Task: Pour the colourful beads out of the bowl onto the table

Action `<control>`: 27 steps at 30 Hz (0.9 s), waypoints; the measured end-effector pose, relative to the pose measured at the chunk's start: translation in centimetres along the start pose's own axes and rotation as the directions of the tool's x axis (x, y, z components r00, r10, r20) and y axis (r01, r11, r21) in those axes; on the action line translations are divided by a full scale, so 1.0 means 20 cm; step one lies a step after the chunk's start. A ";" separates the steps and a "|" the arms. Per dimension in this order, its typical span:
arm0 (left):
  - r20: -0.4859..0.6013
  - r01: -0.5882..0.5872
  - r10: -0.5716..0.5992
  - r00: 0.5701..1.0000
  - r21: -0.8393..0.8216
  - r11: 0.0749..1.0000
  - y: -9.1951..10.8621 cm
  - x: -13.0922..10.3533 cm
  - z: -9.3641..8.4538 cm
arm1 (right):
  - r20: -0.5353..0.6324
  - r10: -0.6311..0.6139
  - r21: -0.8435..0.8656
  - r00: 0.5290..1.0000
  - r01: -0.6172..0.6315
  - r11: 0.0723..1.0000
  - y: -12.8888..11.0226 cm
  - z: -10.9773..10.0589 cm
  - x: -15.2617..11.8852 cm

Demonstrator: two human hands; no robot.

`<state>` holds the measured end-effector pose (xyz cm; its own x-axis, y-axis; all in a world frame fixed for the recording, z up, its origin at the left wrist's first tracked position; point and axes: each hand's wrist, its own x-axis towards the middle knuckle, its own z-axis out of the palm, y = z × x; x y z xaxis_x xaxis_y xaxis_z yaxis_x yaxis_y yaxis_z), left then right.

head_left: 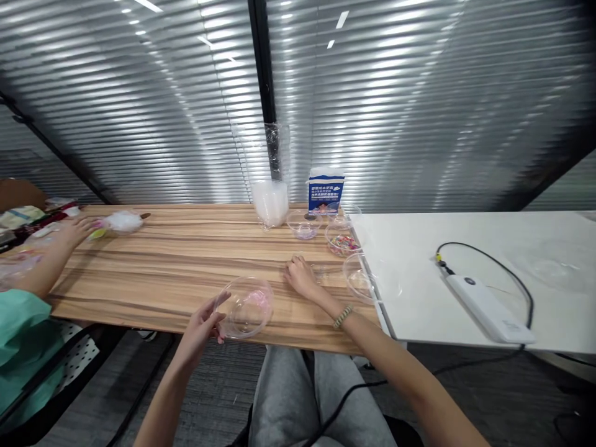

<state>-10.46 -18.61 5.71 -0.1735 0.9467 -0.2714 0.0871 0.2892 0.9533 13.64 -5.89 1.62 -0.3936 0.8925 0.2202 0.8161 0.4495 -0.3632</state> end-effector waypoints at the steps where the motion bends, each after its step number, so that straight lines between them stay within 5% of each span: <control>1: -0.005 0.002 -0.002 1.000 -0.002 1.000 -0.01 -0.01 -0.01 | -0.002 0.003 -0.002 1.000 -0.003 1.000 0.00 0.02 0.02; 7: -0.024 0.041 -0.042 0.999 -0.042 0.998 -0.04 -0.02 -0.04 | -0.018 0.011 -0.006 1.000 -0.011 1.000 0.02 0.12 0.02; 12: -0.017 0.057 -0.058 0.998 -0.049 0.997 -0.07 -0.01 0.00 | -0.039 -0.061 0.017 0.997 0.062 0.998 0.01 0.06 0.02; 14: -0.016 0.063 -0.064 0.998 -0.042 0.997 -0.08 0.01 0.02 | -0.076 -0.120 0.054 0.990 0.124 0.991 -0.05 -0.01 0.03; 17: -0.008 0.062 -0.062 0.998 -0.037 0.997 -0.06 0.05 0.06 | -0.193 -0.353 0.155 0.915 0.384 0.910 -0.19 -0.09 0.02; 20: -0.027 0.041 -0.042 0.999 -0.038 0.998 -0.03 0.09 0.11 | -0.156 -0.463 0.107 0.872 0.481 0.870 -0.27 -0.17 -0.05; 24: -0.145 -0.013 0.004 0.989 -0.063 0.998 0.01 0.18 0.07 | -0.291 -0.293 0.159 0.911 0.348 0.924 -0.11 -0.33 -0.26; 27: -0.272 -0.044 0.010 0.962 -0.118 0.992 0.01 0.28 -0.02 | -0.479 0.102 0.047 0.872 -0.090 0.995 0.20 -0.46 -0.45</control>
<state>-11.73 -13.36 4.42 -0.4333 0.8751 -0.2155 -0.0214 0.2290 0.9732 24.34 -12.52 6.59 -0.0573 0.8065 0.5885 0.8273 0.3684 -0.4242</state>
